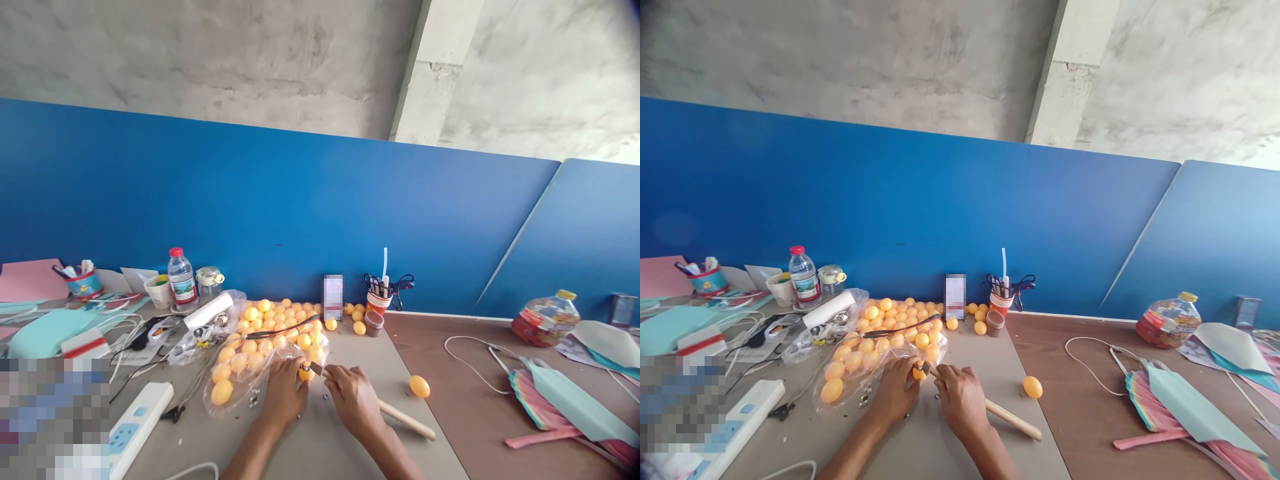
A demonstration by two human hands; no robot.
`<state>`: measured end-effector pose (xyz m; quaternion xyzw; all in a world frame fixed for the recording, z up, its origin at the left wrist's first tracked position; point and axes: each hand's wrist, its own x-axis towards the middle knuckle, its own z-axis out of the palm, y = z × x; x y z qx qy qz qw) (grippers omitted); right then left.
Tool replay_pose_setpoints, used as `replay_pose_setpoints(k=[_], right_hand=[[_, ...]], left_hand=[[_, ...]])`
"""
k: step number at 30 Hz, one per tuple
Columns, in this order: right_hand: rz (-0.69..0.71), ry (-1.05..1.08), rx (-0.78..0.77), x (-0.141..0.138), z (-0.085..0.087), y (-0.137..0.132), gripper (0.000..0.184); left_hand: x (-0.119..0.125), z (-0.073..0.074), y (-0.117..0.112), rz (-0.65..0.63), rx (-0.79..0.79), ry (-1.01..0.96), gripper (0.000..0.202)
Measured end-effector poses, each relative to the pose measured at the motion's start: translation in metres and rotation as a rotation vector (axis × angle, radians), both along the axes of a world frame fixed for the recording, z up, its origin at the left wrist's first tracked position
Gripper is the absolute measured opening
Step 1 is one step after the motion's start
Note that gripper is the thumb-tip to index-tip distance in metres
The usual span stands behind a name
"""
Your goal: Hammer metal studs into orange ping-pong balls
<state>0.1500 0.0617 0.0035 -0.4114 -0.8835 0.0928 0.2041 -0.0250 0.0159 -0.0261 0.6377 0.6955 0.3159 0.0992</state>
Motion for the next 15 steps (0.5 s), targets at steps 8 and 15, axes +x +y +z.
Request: replay_pose_setpoints(k=[8,15], right_hand=[[-0.022,0.004,-0.119,0.003,0.013,-0.004,0.023],[-0.049,-0.074,-0.162,0.001,0.015,-0.003,0.023]], left_hand=[[0.001,-0.001,0.001,0.018,-0.033,0.012,0.039],[-0.001,-0.004,0.002,-0.009,-0.017,0.012,0.051]])
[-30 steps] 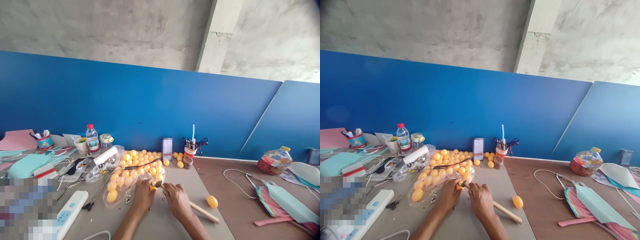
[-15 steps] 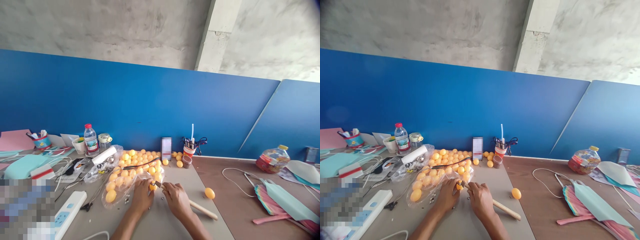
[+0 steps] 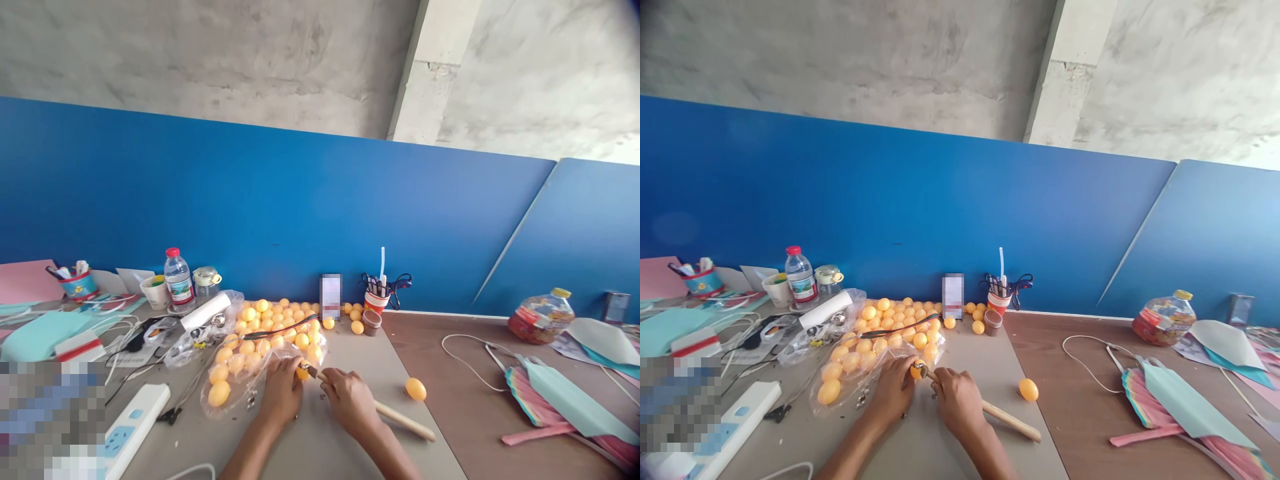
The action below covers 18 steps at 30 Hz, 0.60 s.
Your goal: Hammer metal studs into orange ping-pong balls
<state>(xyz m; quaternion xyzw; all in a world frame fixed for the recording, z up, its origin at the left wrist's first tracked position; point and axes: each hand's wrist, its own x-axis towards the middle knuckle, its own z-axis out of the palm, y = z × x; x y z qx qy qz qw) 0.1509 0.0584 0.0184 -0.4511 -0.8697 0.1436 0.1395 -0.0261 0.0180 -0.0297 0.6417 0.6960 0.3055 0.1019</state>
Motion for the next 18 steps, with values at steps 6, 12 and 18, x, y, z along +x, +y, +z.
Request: replay_pose_setpoints(k=[6,12,18], right_hand=[[0.0,0.05,0.04,0.0012,-0.002,-0.0009,0.021],[0.042,0.058,0.002,0.0009,-0.0019,-0.0026,0.021],[-0.007,0.077,-0.017,0.0011,-0.0007,-0.0003,0.019]], left_hand=[[0.0032,0.0057,-0.0031,-0.006,-0.007,-0.009,0.042],[0.0055,0.0087,-0.0028,0.005,-0.011,-0.022,0.03],[0.0051,0.009,-0.0042,-0.001,-0.003,-0.003,0.041]])
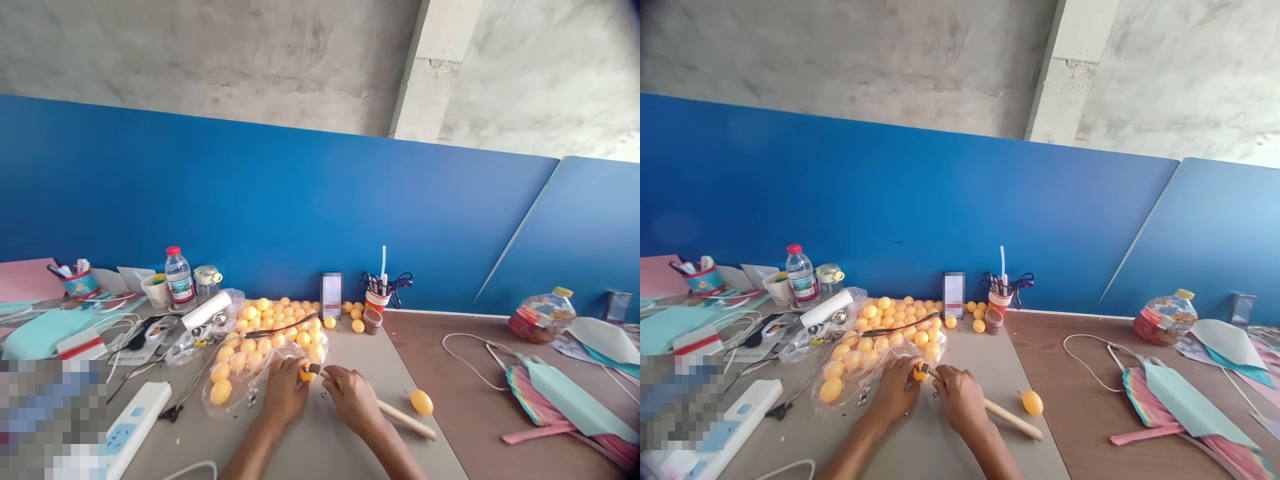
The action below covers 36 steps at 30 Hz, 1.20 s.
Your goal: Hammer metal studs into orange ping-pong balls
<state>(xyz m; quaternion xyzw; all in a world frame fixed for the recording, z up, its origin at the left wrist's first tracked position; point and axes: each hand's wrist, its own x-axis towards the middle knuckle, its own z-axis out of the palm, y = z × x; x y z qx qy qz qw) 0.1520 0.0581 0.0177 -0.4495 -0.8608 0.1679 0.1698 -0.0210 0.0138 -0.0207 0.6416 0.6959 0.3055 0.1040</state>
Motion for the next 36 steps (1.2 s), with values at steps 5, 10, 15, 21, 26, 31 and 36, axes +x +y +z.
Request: replay_pose_setpoints(k=[5,10,15,21,26,31,36], right_hand=[[0.008,-0.011,-0.035,-0.001,-0.002,0.001,0.017],[0.024,0.007,-0.06,0.0,-0.002,0.0,0.018],[-0.007,0.067,-0.075,0.003,0.001,0.001,0.022],[0.004,0.112,-0.123,0.006,0.008,0.003,0.013],[0.031,0.139,-0.124,0.006,0.007,0.0,0.018],[0.015,0.054,-0.093,0.004,0.001,0.0,0.022],[0.008,0.047,-0.078,0.004,0.0,0.001,0.023]], left_hand=[[-0.001,0.0,0.0,-0.035,-0.029,-0.014,0.047],[0.0,0.002,0.001,-0.025,-0.037,-0.044,0.035],[0.002,0.003,0.001,-0.005,-0.037,-0.019,0.032],[0.002,0.004,-0.001,-0.005,-0.043,-0.006,0.049],[0.003,0.003,-0.002,-0.032,-0.048,-0.015,0.034],[0.003,0.0,0.0,-0.023,-0.06,-0.011,0.029],[0.003,0.003,0.0,-0.042,-0.058,-0.011,0.029]])
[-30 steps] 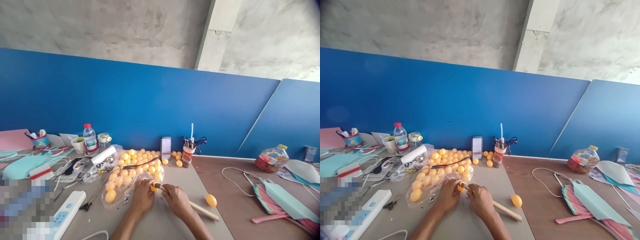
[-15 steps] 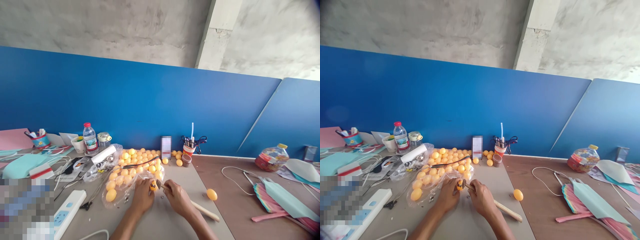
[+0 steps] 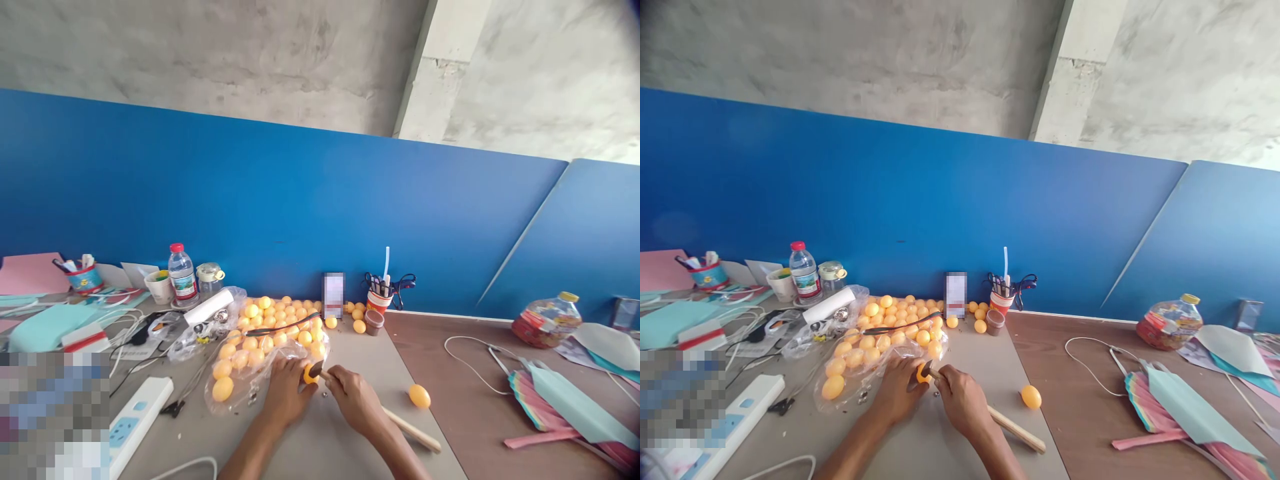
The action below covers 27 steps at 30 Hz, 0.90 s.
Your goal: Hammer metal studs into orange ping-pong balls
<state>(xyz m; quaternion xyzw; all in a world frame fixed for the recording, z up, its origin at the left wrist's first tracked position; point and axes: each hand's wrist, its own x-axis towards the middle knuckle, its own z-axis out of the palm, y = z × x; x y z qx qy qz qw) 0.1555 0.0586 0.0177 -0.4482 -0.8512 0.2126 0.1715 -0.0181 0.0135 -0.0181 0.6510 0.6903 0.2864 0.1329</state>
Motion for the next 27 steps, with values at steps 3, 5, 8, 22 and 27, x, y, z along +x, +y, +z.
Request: replay_pose_setpoints(k=[3,5,8,22,27], right_hand=[[0.008,0.011,-0.007,0.0006,0.0011,-0.0008,0.022],[0.011,0.011,-0.027,0.0009,0.0012,-0.0011,0.02],[0.012,0.017,-0.042,0.0012,0.0,-0.0005,0.019],[-0.014,0.04,-0.08,0.0027,0.0031,0.0009,0.022],[-0.022,0.044,-0.1,0.0038,0.0059,-0.0001,0.021]], left_hand=[[0.001,0.0026,-0.0003,0.012,0.006,-0.017,0.021],[0.0017,0.0036,-0.0002,0.027,0.015,-0.031,0.016],[0.0026,0.004,-0.0003,0.039,0.03,-0.044,0.019],[0.0016,-0.0042,0.0005,-0.023,0.03,-0.012,0.032],[0.0013,-0.0017,-0.001,0.029,0.019,-0.033,0.037]])
